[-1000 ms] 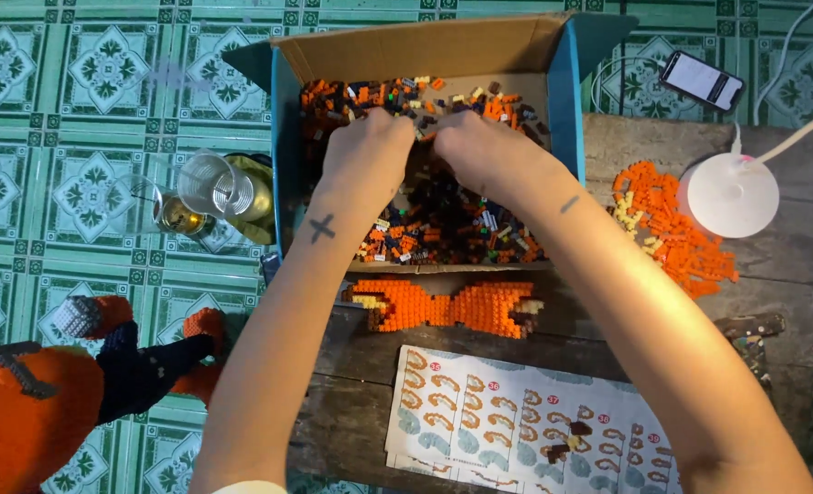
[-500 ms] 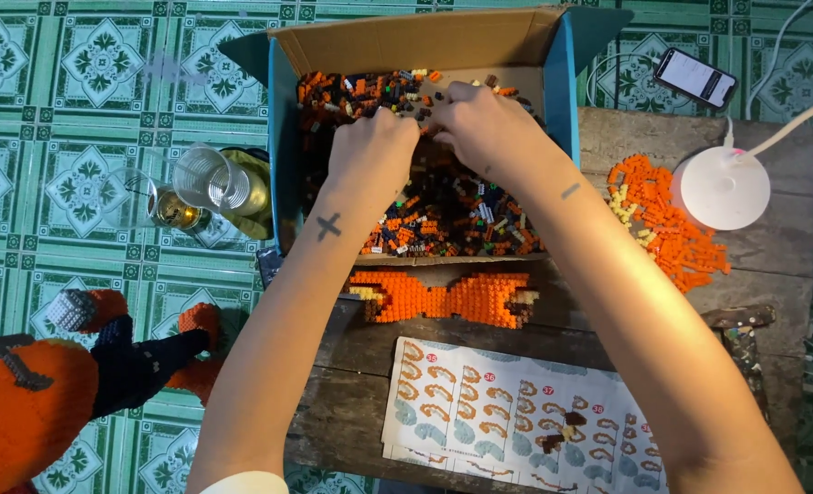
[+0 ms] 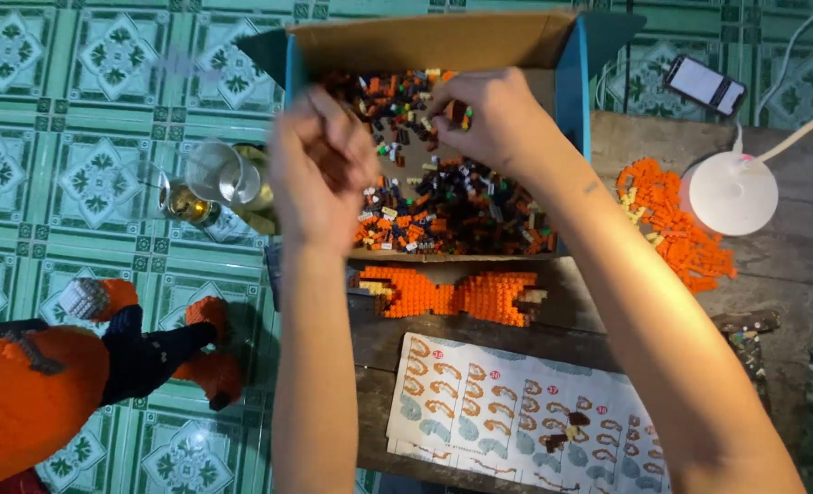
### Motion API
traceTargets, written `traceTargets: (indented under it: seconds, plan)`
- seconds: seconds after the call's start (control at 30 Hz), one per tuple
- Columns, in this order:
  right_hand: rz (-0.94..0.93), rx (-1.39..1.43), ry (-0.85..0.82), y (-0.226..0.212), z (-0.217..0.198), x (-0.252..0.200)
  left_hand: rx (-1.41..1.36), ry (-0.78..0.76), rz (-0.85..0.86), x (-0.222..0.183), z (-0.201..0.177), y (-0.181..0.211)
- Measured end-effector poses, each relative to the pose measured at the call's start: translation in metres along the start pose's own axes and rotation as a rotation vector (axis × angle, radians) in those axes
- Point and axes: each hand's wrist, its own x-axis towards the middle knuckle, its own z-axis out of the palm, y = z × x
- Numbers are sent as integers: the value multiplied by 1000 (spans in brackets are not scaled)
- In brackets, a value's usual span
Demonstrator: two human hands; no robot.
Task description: Assembling a 3D fox figure using small interlocking plastic blocks by following a printed instruction guide.
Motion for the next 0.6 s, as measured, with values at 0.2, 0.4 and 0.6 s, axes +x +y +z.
traceTargets:
  seconds: [0.2,0.4,0.6]
  plan:
    - [-37,287,171,-90,-83,-17,-550,72,-367,-67,17,-32]
    - [1241,456,-727,-204,-118,-26,-666,96,-569,-145,26,-53]
    - [-163,212,-298,-149,-72,-49,-1041,85,-843,-207,2,-75]
